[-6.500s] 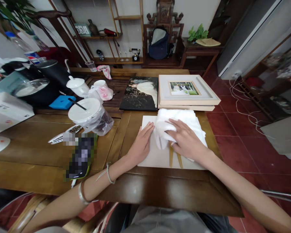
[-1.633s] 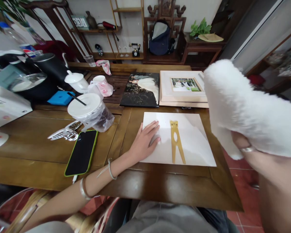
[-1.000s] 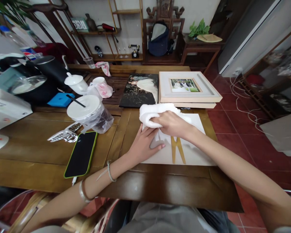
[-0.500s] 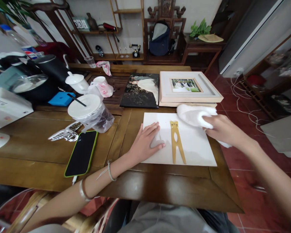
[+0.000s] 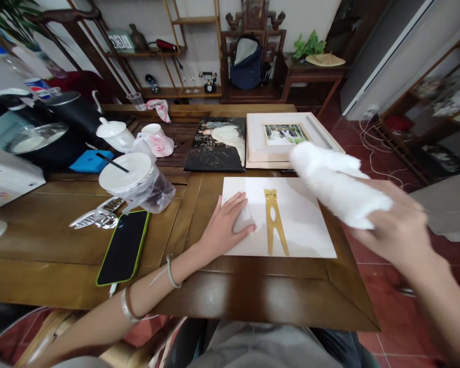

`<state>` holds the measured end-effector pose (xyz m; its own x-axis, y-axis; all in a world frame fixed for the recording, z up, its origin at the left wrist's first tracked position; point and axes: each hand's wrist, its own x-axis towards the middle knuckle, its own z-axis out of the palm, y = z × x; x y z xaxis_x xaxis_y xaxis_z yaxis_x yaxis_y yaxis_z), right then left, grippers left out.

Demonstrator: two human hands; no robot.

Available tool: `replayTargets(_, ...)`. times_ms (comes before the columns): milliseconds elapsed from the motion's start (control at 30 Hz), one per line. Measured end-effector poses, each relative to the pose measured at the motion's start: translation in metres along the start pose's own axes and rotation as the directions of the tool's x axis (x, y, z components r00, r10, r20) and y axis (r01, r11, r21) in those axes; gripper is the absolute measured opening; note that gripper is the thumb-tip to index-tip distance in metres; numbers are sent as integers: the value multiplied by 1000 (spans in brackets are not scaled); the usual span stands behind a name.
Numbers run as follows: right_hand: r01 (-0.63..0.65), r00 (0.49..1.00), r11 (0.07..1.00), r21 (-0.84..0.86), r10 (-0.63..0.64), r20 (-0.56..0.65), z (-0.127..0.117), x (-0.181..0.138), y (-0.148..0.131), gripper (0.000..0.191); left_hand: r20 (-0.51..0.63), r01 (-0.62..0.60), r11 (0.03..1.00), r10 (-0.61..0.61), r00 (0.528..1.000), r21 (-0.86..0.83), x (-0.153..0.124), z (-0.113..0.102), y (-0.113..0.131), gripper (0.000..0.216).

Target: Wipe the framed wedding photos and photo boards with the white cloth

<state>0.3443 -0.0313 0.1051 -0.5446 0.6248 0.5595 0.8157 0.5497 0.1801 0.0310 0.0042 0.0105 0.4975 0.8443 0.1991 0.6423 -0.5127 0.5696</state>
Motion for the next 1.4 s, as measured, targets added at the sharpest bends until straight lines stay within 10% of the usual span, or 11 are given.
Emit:
replayTargets(167, 13, 940, 999, 49, -29, 340, 48, 22, -14, 25, 30, -1, 1000, 1, 1000, 5, 0, -1, 0, 61)
replayTargets(333, -80, 900, 990, 113, 23, 434, 68, 19, -12, 34, 24, 9, 999, -8, 1000, -37, 1, 0, -1, 60)
replayTargets(800, -109, 856, 953, 283, -55, 514, 8, -14, -60, 37, 36, 20, 1000, -19, 999, -17, 1, 2, -1, 60)
replayTargets(1000, -208, 928, 926, 314, 86, 362, -18, -35, -15, 22, 34, 2, 1000, -1, 999, -17, 0, 1, -2, 57)
replayTargets(1167, -164, 986, 977, 140, 164, 10, 6, -26, 15, 30, 45, -46, 998, 47, 998, -31, 1, -1, -2, 51)
replayTargets(1400, -38, 945, 972, 231, -40, 325, 66, 6, -7, 15, 75, -87, 995, 84, 994, 40, 1, -3, -4, 51)
